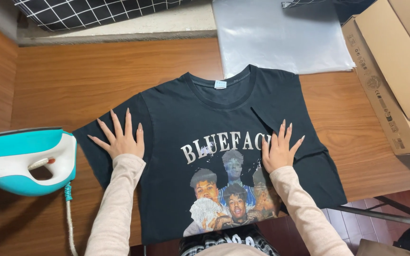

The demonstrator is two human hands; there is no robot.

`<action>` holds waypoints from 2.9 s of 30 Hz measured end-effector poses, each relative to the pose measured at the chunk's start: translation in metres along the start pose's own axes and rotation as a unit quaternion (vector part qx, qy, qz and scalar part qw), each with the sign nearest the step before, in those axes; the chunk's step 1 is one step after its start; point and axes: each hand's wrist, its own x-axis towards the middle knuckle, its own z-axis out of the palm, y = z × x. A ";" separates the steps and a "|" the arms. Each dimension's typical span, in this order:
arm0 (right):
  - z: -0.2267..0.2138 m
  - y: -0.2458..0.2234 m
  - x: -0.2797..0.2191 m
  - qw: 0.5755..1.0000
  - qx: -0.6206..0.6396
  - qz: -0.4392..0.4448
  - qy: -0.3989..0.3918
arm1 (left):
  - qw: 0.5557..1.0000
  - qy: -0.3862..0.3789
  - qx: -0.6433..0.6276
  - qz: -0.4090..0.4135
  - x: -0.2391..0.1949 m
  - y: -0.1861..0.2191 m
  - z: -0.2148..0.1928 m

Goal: The person removes a folded black t-shirt from a clear plastic bag on a wooden table, unfolds it, and smooths it out. They then pick up a hanger and hang the t-shirt on a clothing rack with other garments.

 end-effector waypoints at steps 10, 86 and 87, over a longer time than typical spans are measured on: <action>-0.030 0.168 0.066 0.991 -0.104 0.007 0.083 | 0.990 0.112 -0.054 0.062 -0.003 0.002 0.003; -0.024 0.001 -0.001 0.937 0.179 -0.292 0.073 | 0.913 -0.011 -0.043 0.406 -0.116 0.134 0.027; -0.028 -0.014 -0.003 0.928 0.195 -0.314 0.043 | 0.901 -0.027 -0.034 0.433 -0.115 0.145 0.030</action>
